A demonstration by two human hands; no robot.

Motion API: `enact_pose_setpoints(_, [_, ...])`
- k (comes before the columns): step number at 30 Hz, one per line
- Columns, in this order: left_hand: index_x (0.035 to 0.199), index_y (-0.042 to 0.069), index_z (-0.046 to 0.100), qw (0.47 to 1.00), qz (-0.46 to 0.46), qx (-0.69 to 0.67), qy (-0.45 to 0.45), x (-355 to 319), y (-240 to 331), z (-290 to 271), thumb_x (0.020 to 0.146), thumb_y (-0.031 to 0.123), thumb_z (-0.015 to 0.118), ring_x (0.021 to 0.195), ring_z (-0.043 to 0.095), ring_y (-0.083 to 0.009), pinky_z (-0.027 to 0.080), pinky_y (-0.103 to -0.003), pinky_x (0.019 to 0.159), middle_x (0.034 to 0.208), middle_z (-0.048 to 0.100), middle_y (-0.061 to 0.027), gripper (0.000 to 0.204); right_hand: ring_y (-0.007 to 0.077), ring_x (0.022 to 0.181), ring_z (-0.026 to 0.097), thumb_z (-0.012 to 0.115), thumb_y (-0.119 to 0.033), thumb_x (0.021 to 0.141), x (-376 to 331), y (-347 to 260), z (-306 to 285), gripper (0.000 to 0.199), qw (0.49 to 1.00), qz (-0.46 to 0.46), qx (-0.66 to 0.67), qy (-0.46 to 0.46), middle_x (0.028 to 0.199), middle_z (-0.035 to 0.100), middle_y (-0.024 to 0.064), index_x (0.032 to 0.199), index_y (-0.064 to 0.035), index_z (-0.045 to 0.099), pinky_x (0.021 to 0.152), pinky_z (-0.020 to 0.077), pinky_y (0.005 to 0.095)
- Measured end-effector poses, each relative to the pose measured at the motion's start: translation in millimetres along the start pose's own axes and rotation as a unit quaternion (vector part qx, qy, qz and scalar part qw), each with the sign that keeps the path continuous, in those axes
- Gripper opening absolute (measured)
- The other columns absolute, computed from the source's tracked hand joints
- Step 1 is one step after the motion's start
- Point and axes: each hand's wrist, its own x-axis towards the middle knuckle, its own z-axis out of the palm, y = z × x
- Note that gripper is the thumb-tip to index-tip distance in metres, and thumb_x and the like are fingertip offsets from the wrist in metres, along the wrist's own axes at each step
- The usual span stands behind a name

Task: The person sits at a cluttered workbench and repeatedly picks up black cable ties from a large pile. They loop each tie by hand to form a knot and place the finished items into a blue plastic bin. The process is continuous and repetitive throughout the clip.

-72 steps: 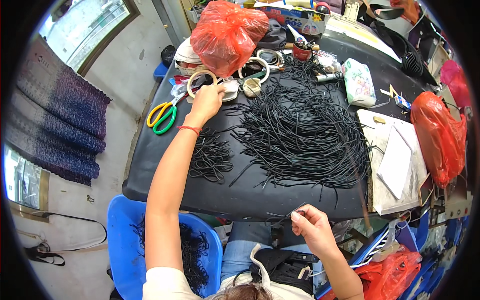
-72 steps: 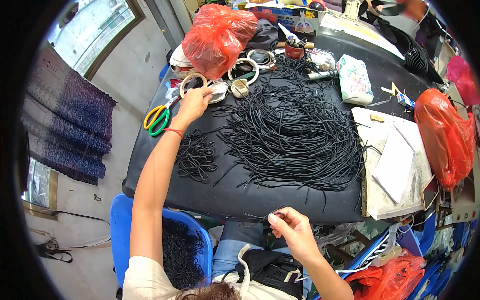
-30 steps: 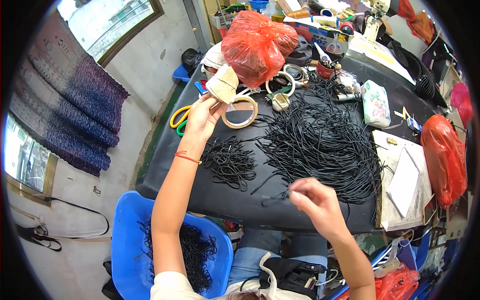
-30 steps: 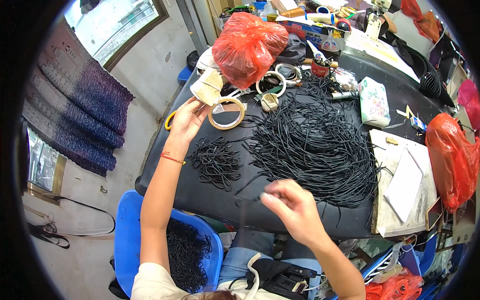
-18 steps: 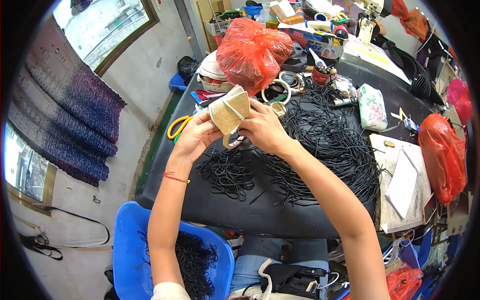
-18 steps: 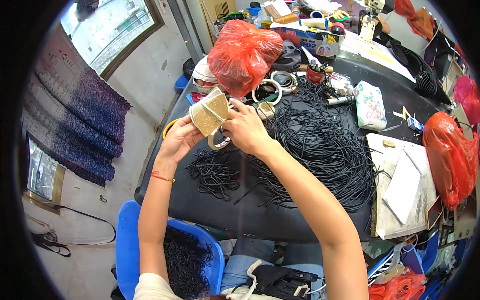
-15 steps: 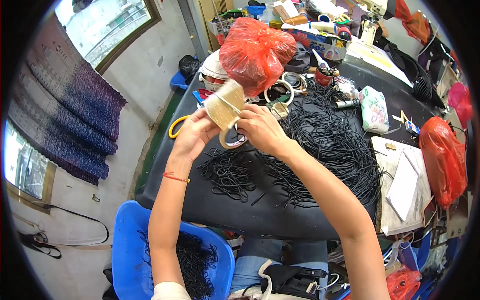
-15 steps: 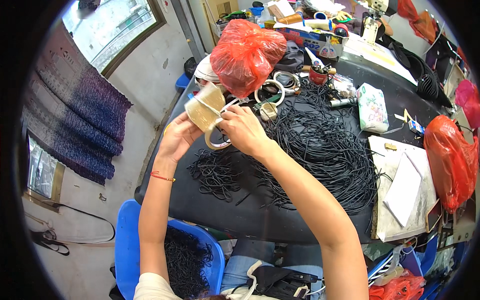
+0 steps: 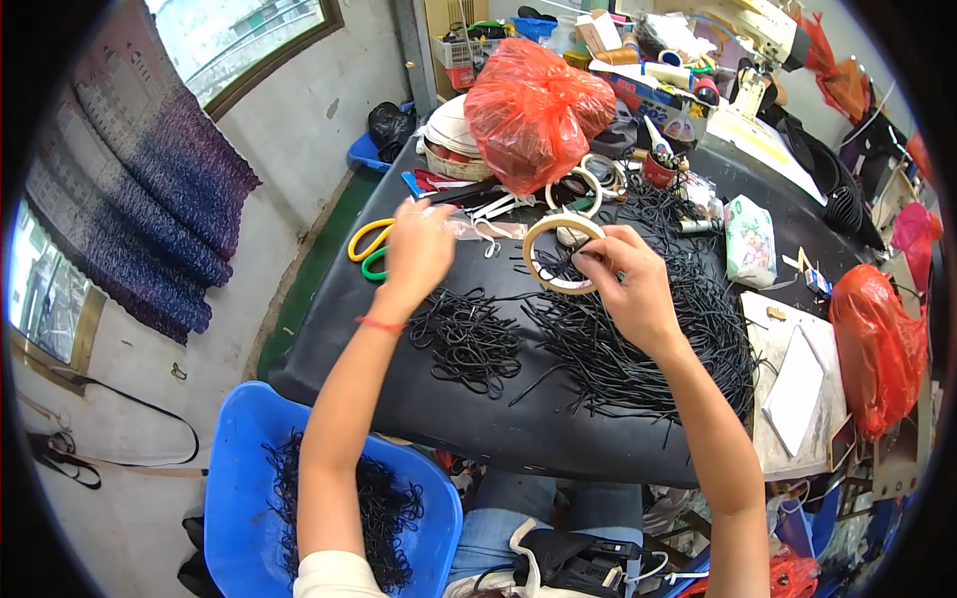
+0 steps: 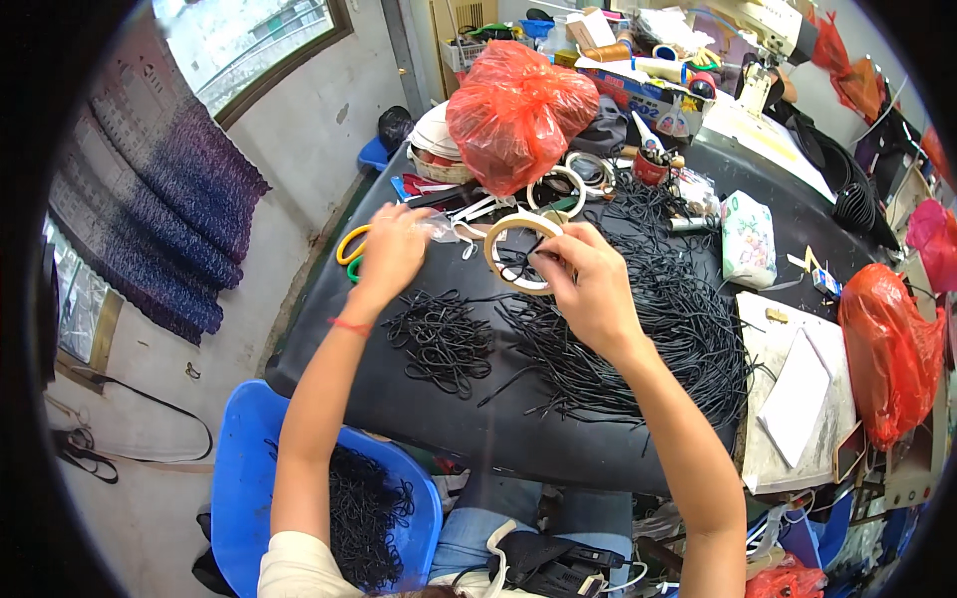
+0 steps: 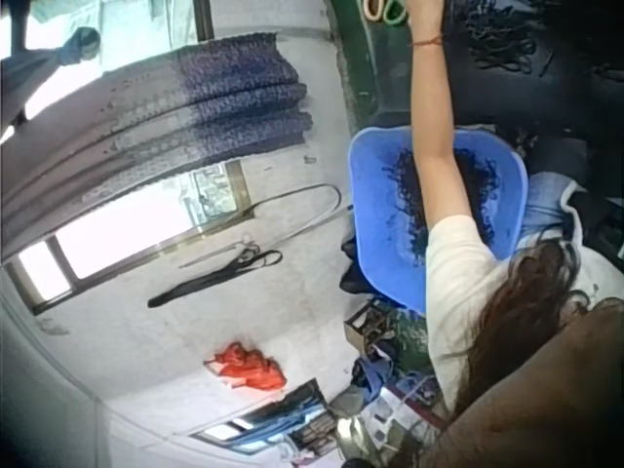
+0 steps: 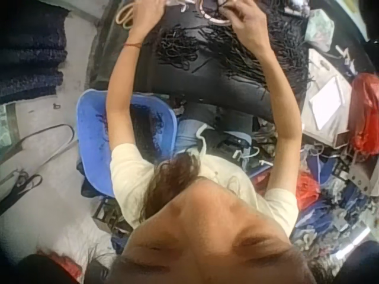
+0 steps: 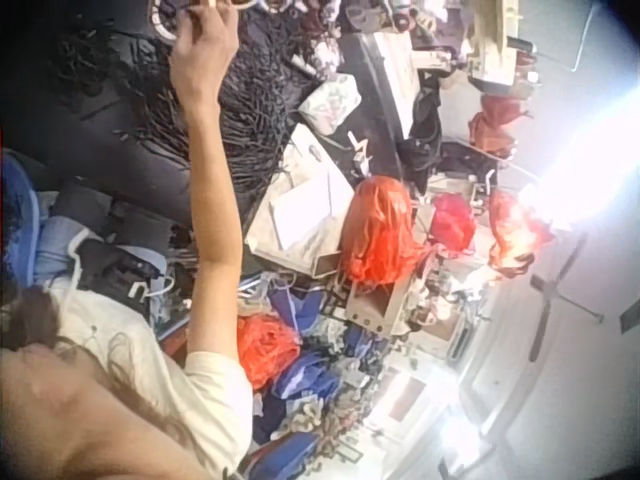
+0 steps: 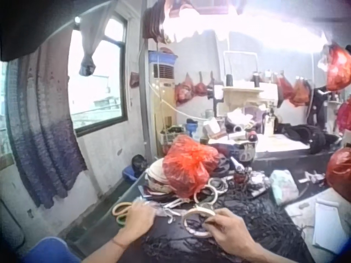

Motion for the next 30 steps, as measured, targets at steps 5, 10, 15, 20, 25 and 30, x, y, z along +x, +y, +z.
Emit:
enact_pose_setpoints(5, [0.086,0.001,0.065,0.979,-0.154,0.093,-0.096,24,29,38,0.079,0.021,0.057,0.093,0.059,-0.0378,0.039,-0.047,0.090,0.089,0.063,-0.0239,0.023,0.0165,0.063,0.056,0.067,-0.004,0.075,-15,-16,-8,0.014,1.000,-0.013,-0.021,0.006,0.089,0.058,0.0101,0.086,0.0024,0.063,0.059,0.0455,0.0281])
enact_pose_setpoints(10, [0.081,0.007,0.068,0.973,-0.220,-0.052,-0.036,25,9,53,0.077,0.017,0.056,0.076,0.064,-0.0327,0.049,-0.045,0.066,0.075,0.063,-0.0210,0.015,0.0169,0.064,0.058,0.065,-0.005,0.077,-25,-8,-25,0.012,0.999,0.005,-0.038,0.019,0.092,0.059,0.0103,0.087,0.0023,0.064,0.059,0.0474,0.0271])
enact_pose_setpoints(15, [0.106,0.000,0.058,0.786,-0.415,-0.386,0.246,52,-153,20,0.079,0.005,0.059,0.074,0.060,-0.0133,0.049,-0.025,0.062,0.094,0.062,-0.0098,0.027,0.0176,0.066,0.059,0.066,-0.003,0.075,-34,-16,-24,0.012,1.000,0.006,0.012,-0.021,0.091,0.059,0.0102,0.085,0.0020,0.063,0.059,0.0472,0.0280])
enact_pose_setpoints(20, [0.131,0.000,0.038,0.982,-0.037,-0.084,0.163,33,-5,-74,0.082,0.005,0.052,0.122,0.042,-0.0299,0.029,-0.036,0.103,0.130,0.047,-0.0185,0.051,0.0221,0.074,0.060,0.066,-0.004,0.076,-39,-16,-29,0.010,0.998,-0.011,0.012,-0.053,0.093,0.058,0.0114,0.084,0.0008,0.062,0.062,0.0487,0.0299])
enact_pose_setpoints(25, [0.122,-0.001,0.048,0.945,0.275,-0.160,-0.070,-16,136,-115,0.081,0.001,0.054,0.117,0.046,-0.0326,0.038,-0.039,0.097,0.121,0.053,-0.0177,0.042,0.0214,0.072,0.060,0.066,-0.002,0.075,-46,-34,-21,0.009,0.997,-0.050,0.010,-0.055,0.091,0.058,0.0112,0.083,0.0008,0.061,0.061,0.0492,0.0302])
enact_pose_setpoints(30, [0.109,-0.003,0.057,0.958,0.130,-0.254,-0.013,-32,139,-78,0.079,-0.001,0.058,0.086,0.061,-0.0323,0.049,-0.035,0.072,0.096,0.062,-0.0181,0.031,0.0204,0.077,0.061,0.066,-0.003,0.075,-63,-41,-24,0.010,0.997,0.033,0.040,-0.048,0.095,0.058,0.0111,0.083,0.0006,0.062,0.065,0.0494,0.0294])
